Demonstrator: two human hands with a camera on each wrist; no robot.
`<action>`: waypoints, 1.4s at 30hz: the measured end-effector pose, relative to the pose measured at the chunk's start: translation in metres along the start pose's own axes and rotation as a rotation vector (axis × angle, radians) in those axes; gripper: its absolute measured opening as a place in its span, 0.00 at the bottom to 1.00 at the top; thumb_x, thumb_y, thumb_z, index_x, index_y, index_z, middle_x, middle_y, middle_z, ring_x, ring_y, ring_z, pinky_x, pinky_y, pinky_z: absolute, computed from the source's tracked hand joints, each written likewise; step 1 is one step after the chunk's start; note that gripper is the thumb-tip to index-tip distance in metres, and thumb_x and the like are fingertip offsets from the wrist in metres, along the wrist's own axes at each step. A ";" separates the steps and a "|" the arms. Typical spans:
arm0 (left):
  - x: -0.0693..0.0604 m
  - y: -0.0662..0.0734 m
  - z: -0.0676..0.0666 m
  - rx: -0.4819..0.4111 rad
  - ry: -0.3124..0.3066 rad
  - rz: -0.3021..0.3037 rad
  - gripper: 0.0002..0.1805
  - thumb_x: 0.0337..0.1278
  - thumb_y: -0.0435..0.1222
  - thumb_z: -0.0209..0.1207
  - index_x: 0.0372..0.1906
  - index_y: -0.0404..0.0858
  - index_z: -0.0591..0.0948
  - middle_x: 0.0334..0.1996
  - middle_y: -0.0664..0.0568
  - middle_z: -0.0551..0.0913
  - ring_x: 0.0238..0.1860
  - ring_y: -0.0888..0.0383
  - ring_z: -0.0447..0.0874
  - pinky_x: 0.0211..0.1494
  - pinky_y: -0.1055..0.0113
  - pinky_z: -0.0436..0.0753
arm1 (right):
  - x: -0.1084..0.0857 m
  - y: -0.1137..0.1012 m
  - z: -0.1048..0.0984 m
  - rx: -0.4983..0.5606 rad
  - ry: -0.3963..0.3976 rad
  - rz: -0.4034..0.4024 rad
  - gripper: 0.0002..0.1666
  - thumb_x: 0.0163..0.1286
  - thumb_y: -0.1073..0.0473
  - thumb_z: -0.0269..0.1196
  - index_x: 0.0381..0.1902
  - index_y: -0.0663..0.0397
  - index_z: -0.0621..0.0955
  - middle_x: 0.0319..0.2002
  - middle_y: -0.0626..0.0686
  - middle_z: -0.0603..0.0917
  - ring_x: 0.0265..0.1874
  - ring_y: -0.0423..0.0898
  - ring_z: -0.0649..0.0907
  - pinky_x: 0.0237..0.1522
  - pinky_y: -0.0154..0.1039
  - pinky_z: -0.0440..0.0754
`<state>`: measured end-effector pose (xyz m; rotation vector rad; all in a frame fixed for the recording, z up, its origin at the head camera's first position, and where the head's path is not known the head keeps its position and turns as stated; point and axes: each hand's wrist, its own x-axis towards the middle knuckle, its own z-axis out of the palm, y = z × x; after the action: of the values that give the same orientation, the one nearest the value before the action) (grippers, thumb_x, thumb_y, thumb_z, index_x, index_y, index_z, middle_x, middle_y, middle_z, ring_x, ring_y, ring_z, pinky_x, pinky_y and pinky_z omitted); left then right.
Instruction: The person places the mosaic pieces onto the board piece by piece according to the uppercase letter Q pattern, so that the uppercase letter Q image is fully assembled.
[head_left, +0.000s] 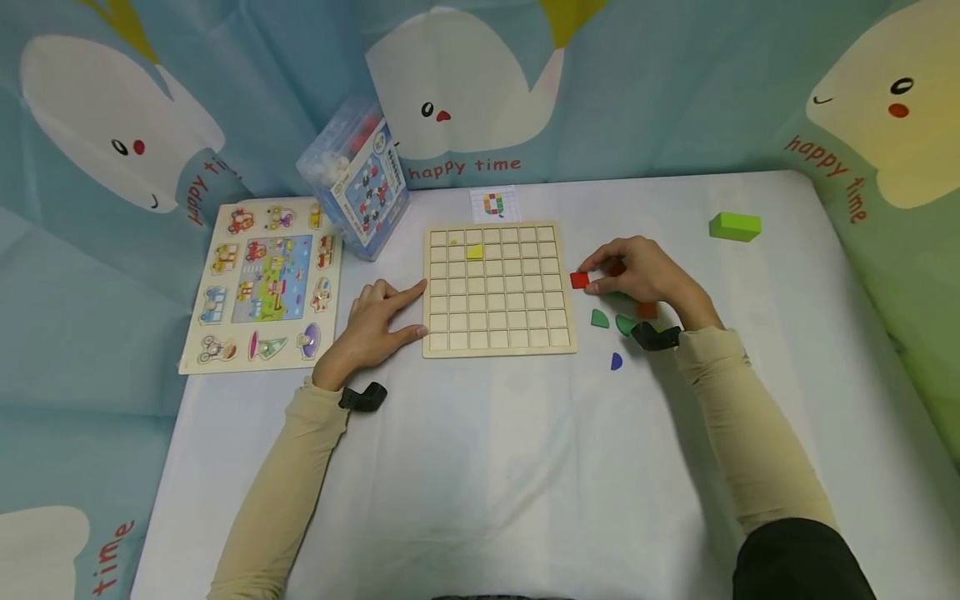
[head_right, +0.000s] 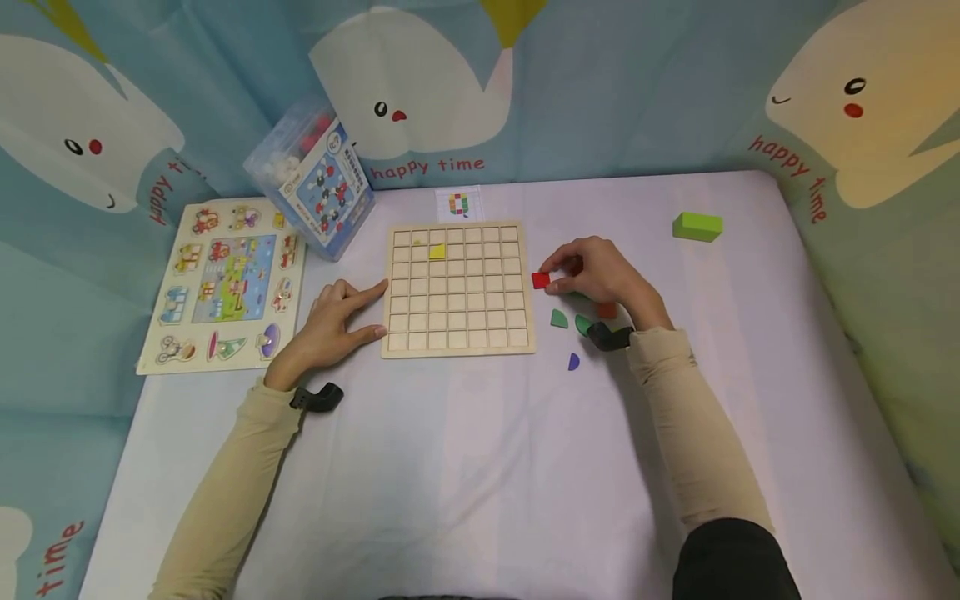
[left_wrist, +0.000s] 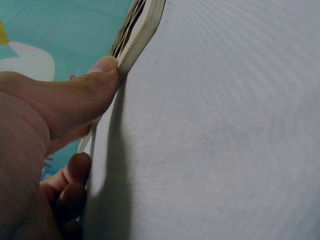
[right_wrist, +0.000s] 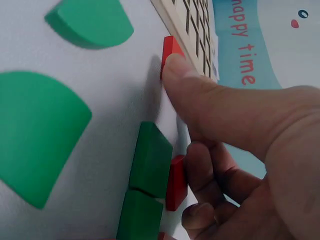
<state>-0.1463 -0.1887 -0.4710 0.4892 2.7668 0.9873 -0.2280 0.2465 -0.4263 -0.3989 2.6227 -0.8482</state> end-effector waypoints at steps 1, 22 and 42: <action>0.000 0.000 0.000 0.001 0.002 0.000 0.40 0.67 0.43 0.71 0.81 0.44 0.70 0.44 0.42 0.70 0.44 0.47 0.60 0.51 0.54 0.58 | 0.000 0.000 0.001 -0.002 0.003 0.003 0.16 0.68 0.58 0.77 0.52 0.53 0.91 0.45 0.57 0.87 0.39 0.51 0.75 0.41 0.39 0.73; 0.000 -0.001 -0.001 -0.001 0.015 0.010 0.40 0.67 0.43 0.71 0.80 0.44 0.70 0.43 0.43 0.70 0.43 0.48 0.60 0.50 0.55 0.58 | 0.000 -0.007 0.002 -0.016 0.007 0.019 0.17 0.67 0.60 0.76 0.54 0.55 0.90 0.50 0.59 0.85 0.43 0.54 0.76 0.46 0.46 0.75; 0.001 -0.001 0.002 0.015 0.008 -0.003 0.40 0.67 0.43 0.71 0.81 0.45 0.70 0.43 0.44 0.69 0.43 0.48 0.60 0.50 0.55 0.58 | -0.003 -0.008 0.004 -0.100 0.035 -0.062 0.17 0.73 0.63 0.70 0.57 0.64 0.84 0.49 0.63 0.87 0.46 0.57 0.80 0.52 0.52 0.77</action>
<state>-0.1469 -0.1877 -0.4731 0.4848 2.7831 0.9704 -0.2226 0.2396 -0.4241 -0.4990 2.7055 -0.7515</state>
